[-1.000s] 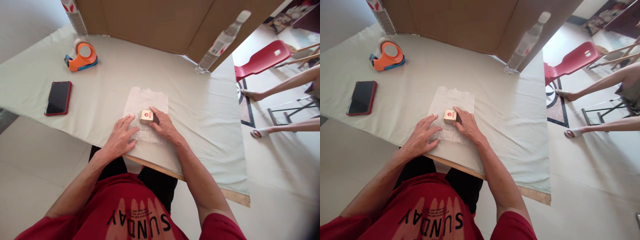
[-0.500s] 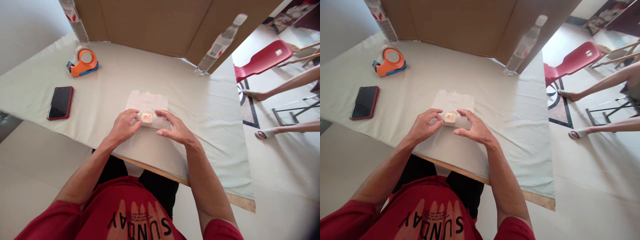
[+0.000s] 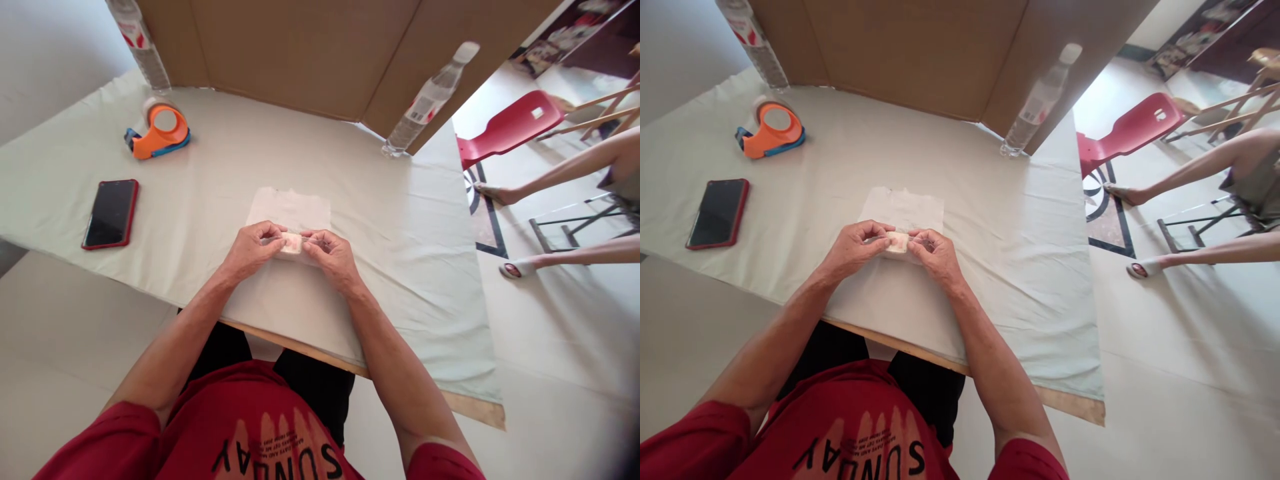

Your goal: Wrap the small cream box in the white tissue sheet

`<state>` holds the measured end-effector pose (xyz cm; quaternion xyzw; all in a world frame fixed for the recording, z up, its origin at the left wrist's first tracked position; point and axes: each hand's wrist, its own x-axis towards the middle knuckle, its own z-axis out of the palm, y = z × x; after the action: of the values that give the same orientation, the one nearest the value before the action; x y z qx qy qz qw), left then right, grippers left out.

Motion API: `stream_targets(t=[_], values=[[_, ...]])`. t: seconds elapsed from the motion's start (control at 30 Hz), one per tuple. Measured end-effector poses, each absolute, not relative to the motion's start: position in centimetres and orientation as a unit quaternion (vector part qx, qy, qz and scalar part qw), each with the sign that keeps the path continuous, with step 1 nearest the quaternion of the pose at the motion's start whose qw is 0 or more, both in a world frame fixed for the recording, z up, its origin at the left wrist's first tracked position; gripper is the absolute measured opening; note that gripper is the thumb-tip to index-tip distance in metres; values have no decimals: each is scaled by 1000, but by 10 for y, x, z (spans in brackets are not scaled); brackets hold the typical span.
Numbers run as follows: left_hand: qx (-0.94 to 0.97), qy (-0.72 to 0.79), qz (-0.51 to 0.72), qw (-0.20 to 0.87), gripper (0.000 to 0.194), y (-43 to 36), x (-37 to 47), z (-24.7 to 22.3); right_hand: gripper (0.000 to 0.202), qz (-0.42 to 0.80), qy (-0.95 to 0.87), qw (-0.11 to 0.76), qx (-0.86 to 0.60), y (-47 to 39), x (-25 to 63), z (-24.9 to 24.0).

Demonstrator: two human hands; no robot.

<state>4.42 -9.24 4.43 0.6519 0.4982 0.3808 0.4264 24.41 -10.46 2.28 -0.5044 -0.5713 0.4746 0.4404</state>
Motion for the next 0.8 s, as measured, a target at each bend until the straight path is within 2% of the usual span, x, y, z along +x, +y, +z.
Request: stream_targets(t=[0.57,0.67,0.8], values=[[615,501,410,450,15,-102,49,37,23,477,-578,425,-508,-108,249,18],[619,510,395,448,13,-101,49,39,16,375,-622,434,-533,-109,252,19],[616,514,387,455,14,-100,49,40,7,97,-706,467,-524,-119,250,33]])
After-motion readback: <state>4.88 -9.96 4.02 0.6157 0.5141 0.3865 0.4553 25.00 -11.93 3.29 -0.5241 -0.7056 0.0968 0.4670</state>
